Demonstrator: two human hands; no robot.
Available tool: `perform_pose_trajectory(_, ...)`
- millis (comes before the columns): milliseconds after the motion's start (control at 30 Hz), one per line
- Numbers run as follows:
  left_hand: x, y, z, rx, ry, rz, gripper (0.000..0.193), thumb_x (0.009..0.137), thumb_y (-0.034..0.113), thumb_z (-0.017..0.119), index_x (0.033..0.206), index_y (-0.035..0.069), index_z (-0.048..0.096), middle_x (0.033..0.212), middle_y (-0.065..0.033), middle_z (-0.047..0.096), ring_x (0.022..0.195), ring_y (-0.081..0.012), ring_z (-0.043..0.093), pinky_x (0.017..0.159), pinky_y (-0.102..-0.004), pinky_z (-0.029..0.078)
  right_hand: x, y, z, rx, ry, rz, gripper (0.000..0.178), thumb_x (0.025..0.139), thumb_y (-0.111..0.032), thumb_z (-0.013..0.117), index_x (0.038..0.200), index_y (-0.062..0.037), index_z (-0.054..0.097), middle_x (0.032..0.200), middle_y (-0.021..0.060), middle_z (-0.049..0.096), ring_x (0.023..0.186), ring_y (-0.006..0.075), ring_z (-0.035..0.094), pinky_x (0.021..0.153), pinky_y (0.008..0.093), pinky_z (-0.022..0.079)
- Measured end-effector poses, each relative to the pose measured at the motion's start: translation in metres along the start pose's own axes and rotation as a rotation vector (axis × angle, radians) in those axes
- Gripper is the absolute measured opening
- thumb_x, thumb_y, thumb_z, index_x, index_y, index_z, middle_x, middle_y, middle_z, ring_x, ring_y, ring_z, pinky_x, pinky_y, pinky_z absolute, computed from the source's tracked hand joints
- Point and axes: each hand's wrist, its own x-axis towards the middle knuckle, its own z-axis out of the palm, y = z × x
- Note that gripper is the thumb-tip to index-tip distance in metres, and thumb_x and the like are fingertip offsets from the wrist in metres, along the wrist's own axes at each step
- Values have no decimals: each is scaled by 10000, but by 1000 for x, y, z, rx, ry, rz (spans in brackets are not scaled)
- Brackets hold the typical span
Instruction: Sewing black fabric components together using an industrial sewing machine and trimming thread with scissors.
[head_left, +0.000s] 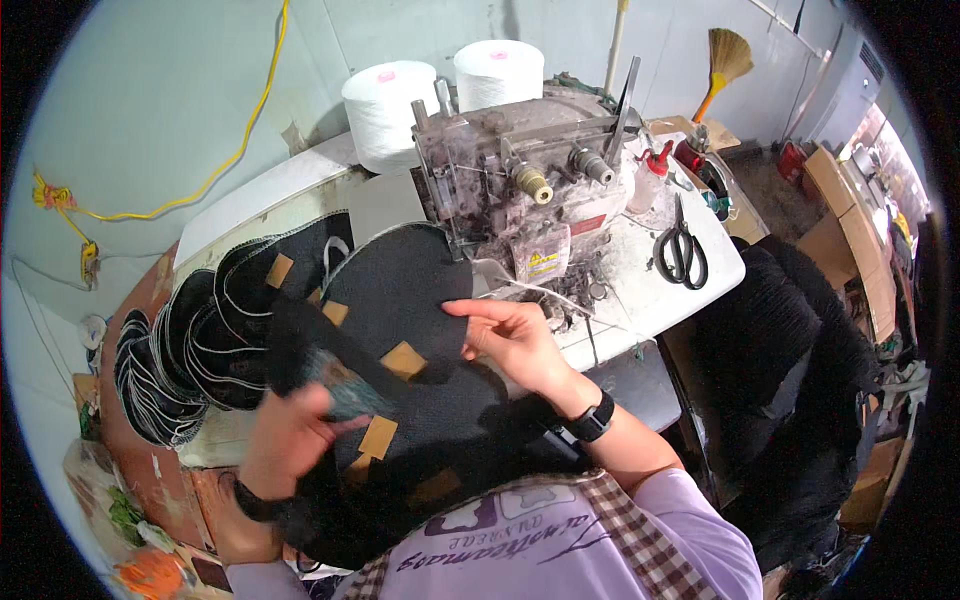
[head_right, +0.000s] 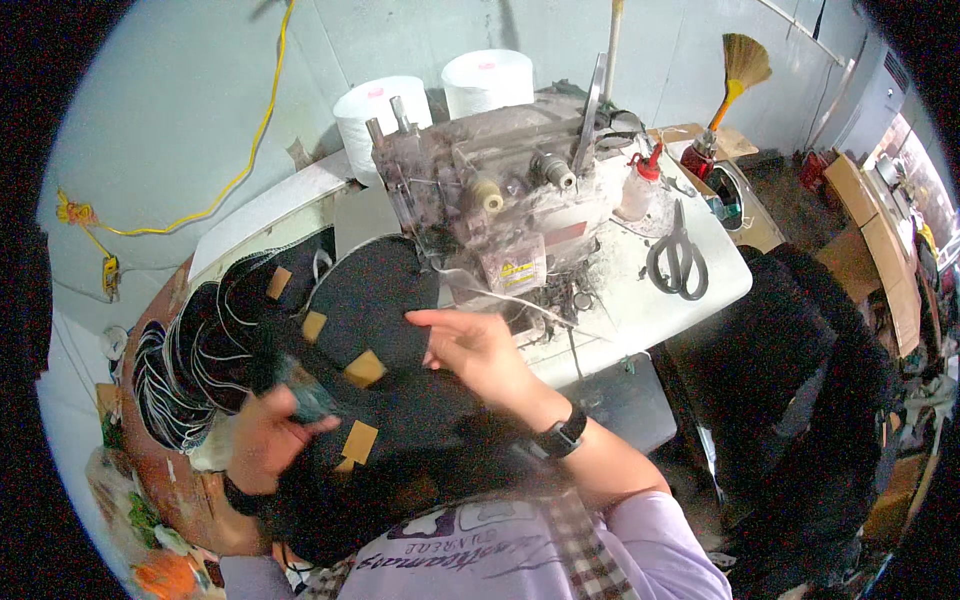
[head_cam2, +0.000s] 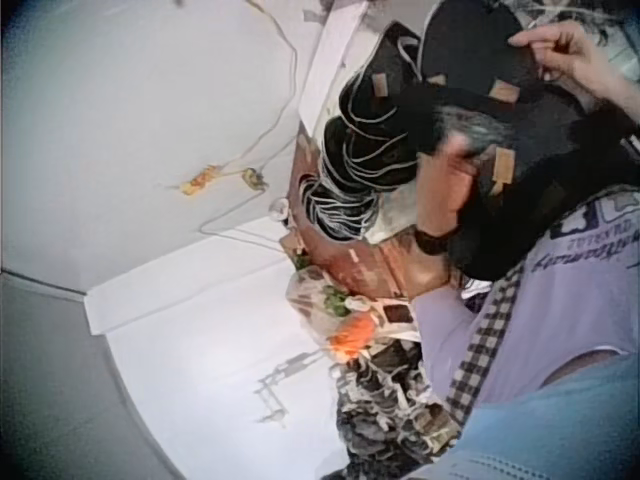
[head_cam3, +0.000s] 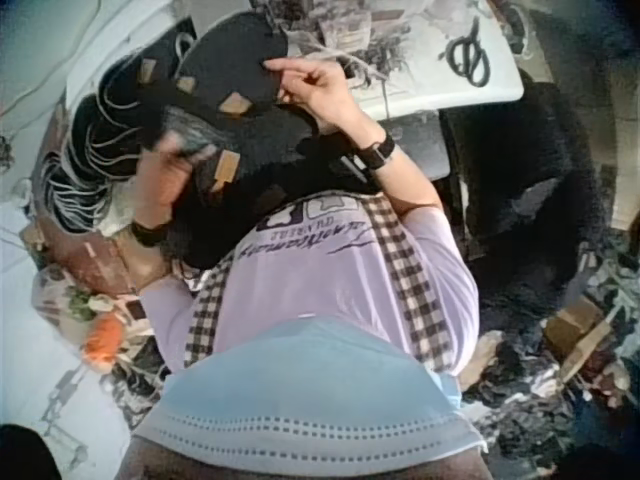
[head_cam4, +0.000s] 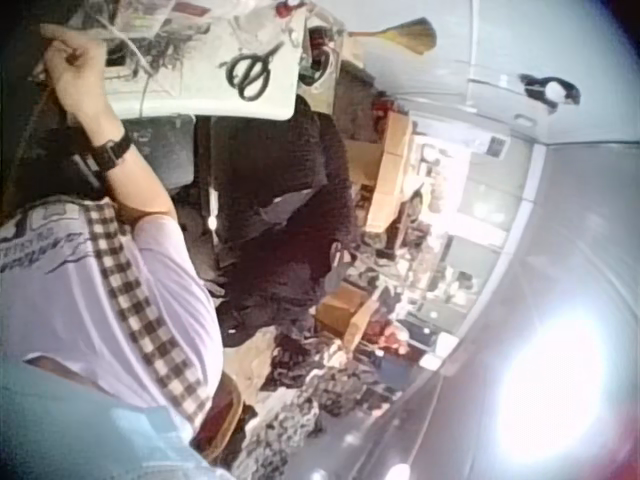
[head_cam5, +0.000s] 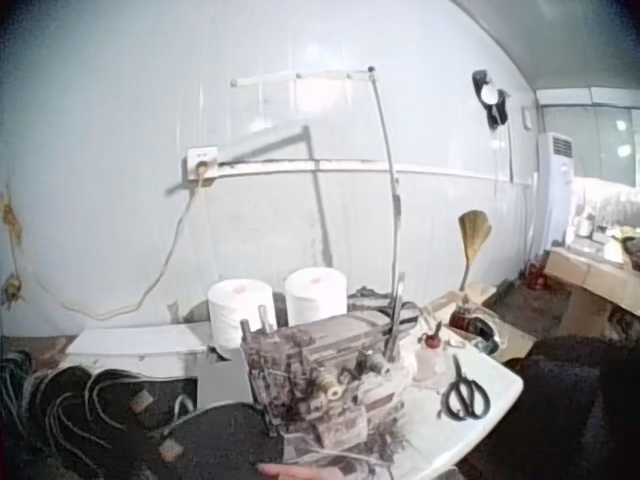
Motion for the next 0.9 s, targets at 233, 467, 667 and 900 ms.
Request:
perform_pose_trajectory(233, 28, -28, 46, 1302, -257, 719, 284, 737, -21, 641, 1015, 34, 657, 1027, -99, 668, 943, -243, 633, 851, -337, 488, -16, -4, -4, -404, 134, -270, 340, 811, 71, 485, 1094, -14, 654, 991, 162, 686, 886, 183, 658, 812, 297, 498)
perform_pose_trajectory(467, 65, -28, 49, 1741, -42, 891, 354, 709, -54, 569, 1031, 52, 673, 1073, -82, 669, 1019, -297, 592, 883, -390, 474, -31, -28, -2, -527, 114, -312, 286, 815, 30, 562, 1082, -14, 655, 946, 191, 673, 833, 255, 678, 750, 318, 524)
perform_pose_trajectory(667, 39, -11, 53, 1145, -159, 495, 247, 810, -5, 584, 1053, -46, 574, 1045, -209, 633, 1074, -265, 592, 867, -367, 489, -33, -25, 8, -929, 92, -654, 292, 785, -41, 627, 1076, -31, 642, 751, 147, 620, 655, 316, 618, 587, 374, 497)
perform_pose_trajectory(900, 54, -11, 58, 160, -261, 143, 286, 956, 210, 489, 1154, 5, 474, 1204, -162, 539, 1143, -232, 524, 983, -406, 439, -24, 5, 0, -1018, 257, -651, 106, 751, -67, 636, 844, -36, 594, 711, 148, 584, 654, 362, 588, 593, 432, 477)
